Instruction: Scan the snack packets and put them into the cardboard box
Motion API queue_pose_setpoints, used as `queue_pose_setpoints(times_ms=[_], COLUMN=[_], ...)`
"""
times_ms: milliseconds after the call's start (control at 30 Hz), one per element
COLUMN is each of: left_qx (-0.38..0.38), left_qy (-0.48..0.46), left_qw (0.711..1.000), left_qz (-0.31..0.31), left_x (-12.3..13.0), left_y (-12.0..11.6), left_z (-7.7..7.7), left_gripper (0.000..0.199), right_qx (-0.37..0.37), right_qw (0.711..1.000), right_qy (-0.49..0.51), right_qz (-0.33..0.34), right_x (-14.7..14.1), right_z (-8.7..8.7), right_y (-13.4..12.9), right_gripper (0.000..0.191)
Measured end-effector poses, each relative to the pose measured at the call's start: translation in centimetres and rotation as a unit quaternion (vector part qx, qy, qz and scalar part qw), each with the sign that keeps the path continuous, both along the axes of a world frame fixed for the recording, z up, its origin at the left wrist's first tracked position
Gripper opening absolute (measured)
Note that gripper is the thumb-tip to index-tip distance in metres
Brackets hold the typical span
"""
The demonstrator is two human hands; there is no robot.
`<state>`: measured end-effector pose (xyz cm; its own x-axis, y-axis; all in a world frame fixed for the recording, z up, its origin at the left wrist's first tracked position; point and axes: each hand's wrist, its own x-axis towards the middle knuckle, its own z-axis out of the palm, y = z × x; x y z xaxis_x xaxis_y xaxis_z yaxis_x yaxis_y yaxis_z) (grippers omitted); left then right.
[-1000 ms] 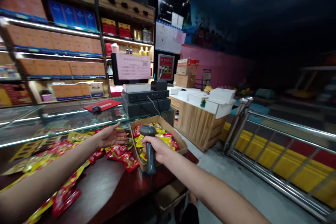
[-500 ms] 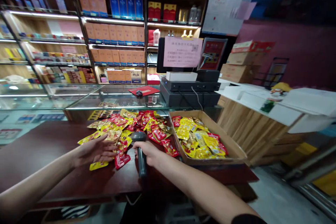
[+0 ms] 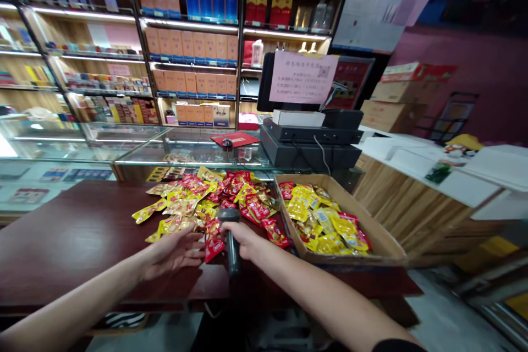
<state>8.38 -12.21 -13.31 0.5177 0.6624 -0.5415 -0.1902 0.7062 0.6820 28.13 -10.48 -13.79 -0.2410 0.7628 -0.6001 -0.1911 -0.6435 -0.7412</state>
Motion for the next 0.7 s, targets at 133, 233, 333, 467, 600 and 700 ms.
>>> queue_pose_setpoints(times_ms=[133, 233, 333, 467, 600, 700], left_qx=[-0.006, -0.011, 0.010, 0.041, 0.065, 0.069], left_qy=[-0.074, -0.090, -0.054, -0.011, 0.005, 0.009], left_qw=[0.997, 0.996, 0.998, 0.999, 0.998, 0.997], left_qz=[-0.021, -0.018, -0.007, 0.002, 0.023, 0.020], left_x=[4.0, 6.9, 9.0, 10.4, 10.8, 11.2], left_y=[0.7, 2.2, 4.1, 7.0, 10.3, 12.1], left_z=[-0.9, -2.0, -3.1, -3.0, -1.6, -1.0], left_gripper=[0.042, 0.036, 0.025, 0.019, 0.018, 0.018], right_qx=[-0.013, 0.010, 0.038, 0.071, 0.097, 0.124], right_qw=[0.998, 0.993, 0.989, 0.987, 0.989, 0.984], right_qy=[0.054, 0.084, 0.079, 0.039, -0.017, -0.075], right_qz=[-0.032, -0.078, -0.117, -0.137, -0.111, -0.102], right_x=[2.4, 3.5, 4.5, 5.9, 6.6, 6.7], right_z=[0.6, 0.9, 1.2, 1.6, 1.5, 1.2], right_y=[-0.6, -0.9, -1.2, -2.0, -2.9, -3.2], right_gripper=[0.008, 0.010, 0.010, 0.010, 0.007, 0.004])
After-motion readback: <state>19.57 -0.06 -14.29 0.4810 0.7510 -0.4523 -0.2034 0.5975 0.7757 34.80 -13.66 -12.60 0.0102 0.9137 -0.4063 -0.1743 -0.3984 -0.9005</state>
